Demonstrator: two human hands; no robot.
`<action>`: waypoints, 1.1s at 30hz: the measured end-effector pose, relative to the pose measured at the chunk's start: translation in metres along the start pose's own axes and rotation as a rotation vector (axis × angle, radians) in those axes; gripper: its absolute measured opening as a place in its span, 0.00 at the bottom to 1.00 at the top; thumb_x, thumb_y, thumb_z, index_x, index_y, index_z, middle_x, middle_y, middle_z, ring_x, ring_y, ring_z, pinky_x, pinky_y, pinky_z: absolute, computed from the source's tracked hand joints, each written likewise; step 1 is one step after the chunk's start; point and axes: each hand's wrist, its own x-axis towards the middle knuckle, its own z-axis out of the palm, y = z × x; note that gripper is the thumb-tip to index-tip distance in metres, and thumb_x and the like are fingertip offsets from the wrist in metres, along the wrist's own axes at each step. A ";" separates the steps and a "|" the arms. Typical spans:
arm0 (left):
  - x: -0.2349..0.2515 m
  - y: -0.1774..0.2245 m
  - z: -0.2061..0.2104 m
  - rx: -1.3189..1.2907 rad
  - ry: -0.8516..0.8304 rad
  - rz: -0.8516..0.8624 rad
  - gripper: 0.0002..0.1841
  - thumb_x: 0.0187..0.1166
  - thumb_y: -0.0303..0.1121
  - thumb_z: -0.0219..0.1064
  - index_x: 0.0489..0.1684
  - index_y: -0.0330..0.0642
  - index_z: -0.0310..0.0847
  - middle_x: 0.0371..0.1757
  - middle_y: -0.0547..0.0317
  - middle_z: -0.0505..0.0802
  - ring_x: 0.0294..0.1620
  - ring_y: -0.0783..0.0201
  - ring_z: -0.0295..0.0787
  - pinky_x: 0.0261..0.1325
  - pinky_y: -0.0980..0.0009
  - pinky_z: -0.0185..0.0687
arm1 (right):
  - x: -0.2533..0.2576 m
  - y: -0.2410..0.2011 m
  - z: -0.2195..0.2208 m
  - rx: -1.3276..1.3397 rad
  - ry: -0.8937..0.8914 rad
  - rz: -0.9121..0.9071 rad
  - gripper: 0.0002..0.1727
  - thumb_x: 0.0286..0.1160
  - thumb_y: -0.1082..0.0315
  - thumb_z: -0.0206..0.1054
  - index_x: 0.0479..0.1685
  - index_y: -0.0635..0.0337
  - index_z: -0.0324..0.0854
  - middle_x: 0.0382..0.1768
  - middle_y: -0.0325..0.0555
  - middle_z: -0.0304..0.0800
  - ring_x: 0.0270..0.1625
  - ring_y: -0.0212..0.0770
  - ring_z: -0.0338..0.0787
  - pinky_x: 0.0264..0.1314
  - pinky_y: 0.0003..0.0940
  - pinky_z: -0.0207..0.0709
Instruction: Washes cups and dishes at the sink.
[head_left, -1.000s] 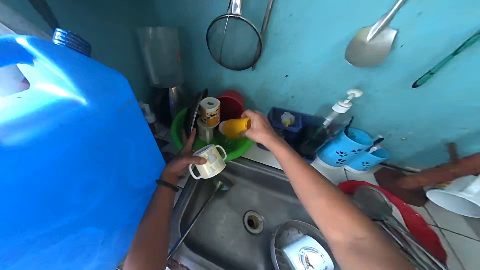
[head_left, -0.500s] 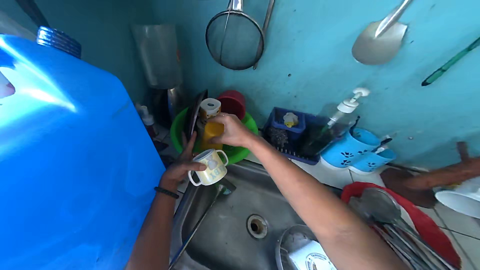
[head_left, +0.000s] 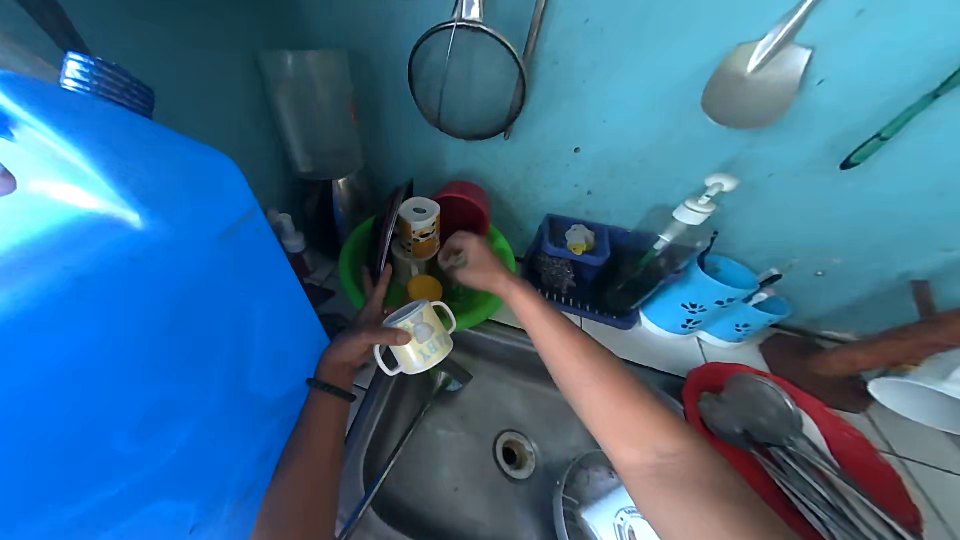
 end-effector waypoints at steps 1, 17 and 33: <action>0.000 0.000 0.000 0.008 0.001 -0.005 0.76 0.44 0.41 0.82 0.95 0.51 0.16 0.62 0.58 0.88 0.51 0.73 0.92 0.57 0.72 0.90 | 0.004 0.005 -0.006 -0.082 0.015 0.049 0.19 0.56 0.81 0.76 0.52 0.73 0.86 0.59 0.68 0.87 0.68 0.68 0.82 0.70 0.66 0.74; 0.000 -0.002 -0.001 0.011 -0.001 0.006 0.76 0.45 0.43 0.83 0.95 0.47 0.17 0.68 0.55 0.85 0.55 0.72 0.91 0.60 0.72 0.88 | 0.016 0.058 -0.005 -0.216 -0.066 0.007 0.50 0.35 0.69 0.94 0.73 0.67 0.79 0.69 0.72 0.77 0.73 0.72 0.76 0.76 0.67 0.70; -0.001 -0.004 -0.006 0.023 0.015 0.029 0.76 0.38 0.50 0.86 0.95 0.51 0.27 0.62 0.64 0.89 0.51 0.73 0.93 0.55 0.72 0.92 | -0.091 0.018 -0.082 1.239 0.477 0.412 0.17 0.86 0.59 0.61 0.65 0.57 0.77 0.49 0.43 0.91 0.49 0.36 0.92 0.55 0.33 0.88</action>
